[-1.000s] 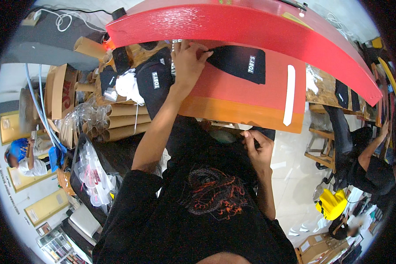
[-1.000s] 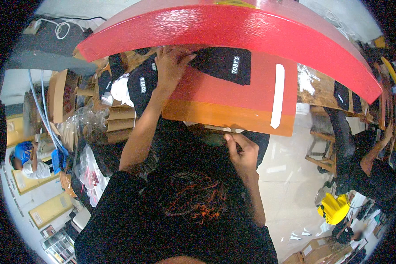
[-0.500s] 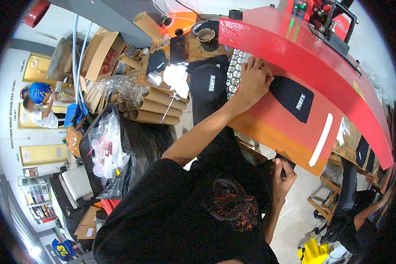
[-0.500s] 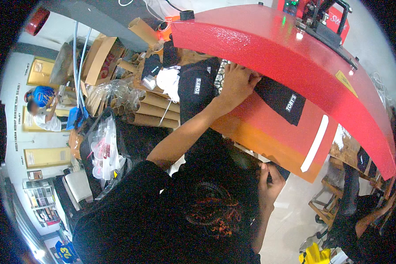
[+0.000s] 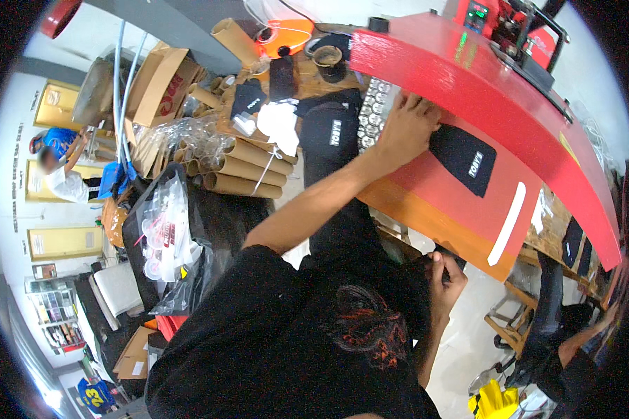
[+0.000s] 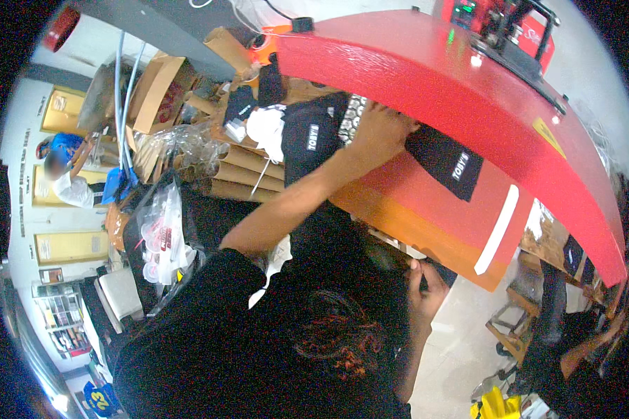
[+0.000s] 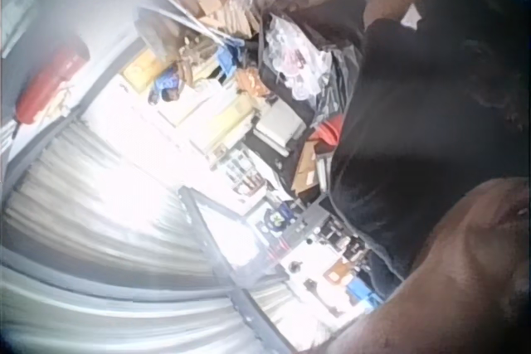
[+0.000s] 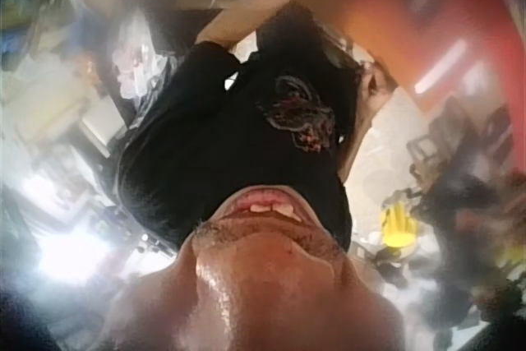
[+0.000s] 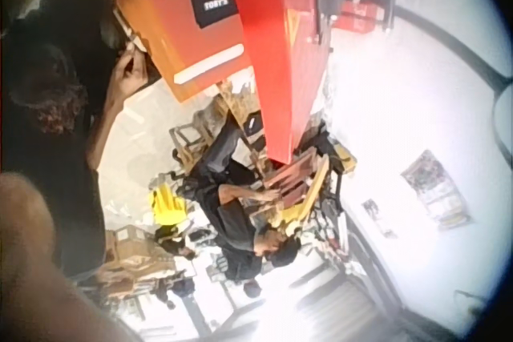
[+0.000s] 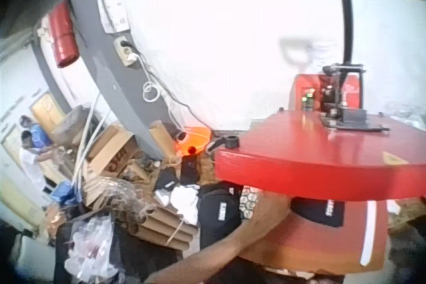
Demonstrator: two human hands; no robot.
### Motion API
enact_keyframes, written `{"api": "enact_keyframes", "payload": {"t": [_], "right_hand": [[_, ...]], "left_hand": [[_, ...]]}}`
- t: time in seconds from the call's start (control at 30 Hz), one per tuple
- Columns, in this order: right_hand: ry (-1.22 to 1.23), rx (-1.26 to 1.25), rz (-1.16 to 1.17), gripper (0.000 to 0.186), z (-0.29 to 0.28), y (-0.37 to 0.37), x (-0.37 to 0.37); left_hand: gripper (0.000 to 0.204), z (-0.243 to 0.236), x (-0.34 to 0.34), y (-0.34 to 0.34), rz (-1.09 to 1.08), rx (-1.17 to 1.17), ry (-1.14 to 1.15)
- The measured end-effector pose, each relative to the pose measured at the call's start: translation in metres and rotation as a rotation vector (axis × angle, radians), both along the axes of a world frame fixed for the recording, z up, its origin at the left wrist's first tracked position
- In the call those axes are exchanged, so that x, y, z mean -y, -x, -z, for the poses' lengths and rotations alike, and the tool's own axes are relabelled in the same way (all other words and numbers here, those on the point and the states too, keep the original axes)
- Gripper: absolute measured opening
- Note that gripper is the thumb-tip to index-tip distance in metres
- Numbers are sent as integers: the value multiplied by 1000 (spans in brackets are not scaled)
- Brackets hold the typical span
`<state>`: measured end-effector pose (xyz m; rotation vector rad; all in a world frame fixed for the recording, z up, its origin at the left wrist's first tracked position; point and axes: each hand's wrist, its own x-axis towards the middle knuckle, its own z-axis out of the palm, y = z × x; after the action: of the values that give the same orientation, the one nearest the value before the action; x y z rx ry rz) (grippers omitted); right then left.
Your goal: The person repeatedly places black baseball caps onto a red heat press machine, closes the press, and then opens it to remove the caps. This cycle is performed multiple times in a workshop setting.
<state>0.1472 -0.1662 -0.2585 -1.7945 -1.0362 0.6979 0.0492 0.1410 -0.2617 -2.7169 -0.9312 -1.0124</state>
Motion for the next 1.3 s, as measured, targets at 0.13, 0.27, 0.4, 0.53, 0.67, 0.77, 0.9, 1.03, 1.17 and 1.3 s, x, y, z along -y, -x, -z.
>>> {"api": "enact_keyframes", "payload": {"t": [0.13, 0.27, 0.4, 0.53, 0.67, 0.77, 0.9, 1.03, 1.17, 1.3], "right_hand": [[43, 34, 5, 26, 1, -4, 3], [-1, 16, -16, 26, -2, -4, 1], [6, -17, 1, 27, -1, -5, 4], [-10, -9, -2, 26, 0, -5, 5], [-13, 7, -16, 23, -3, -5, 2], [61, -70, 21, 27, 0, -3, 3], [24, 2, -22, 24, 5, 1, -3], [8, -1, -55, 22, 7, 6, -9], [25, 26, -79, 20, 4, 8, -15], [8, 48, -82, 20, 1, 11, -18]], "left_hand": [[23, -7, -13, -7, 80, -122, -55], [27, -31, -11, -1, 198, -203, 93], [27, -27, -20, -6, 328, 81, 286], [24, -43, -6, -2, 364, 358, 679], [17, -35, -9, 34, 299, 568, 987], [15, -52, -4, 79, 171, 488, 981], [10, -56, 9, 152, -16, 502, 1064], [10, -36, 3, 217, -148, 475, 1149], [6, -8, -7, 251, -184, 489, 1088], [6, -6, -8, 256, -243, 521, 1074]]}}
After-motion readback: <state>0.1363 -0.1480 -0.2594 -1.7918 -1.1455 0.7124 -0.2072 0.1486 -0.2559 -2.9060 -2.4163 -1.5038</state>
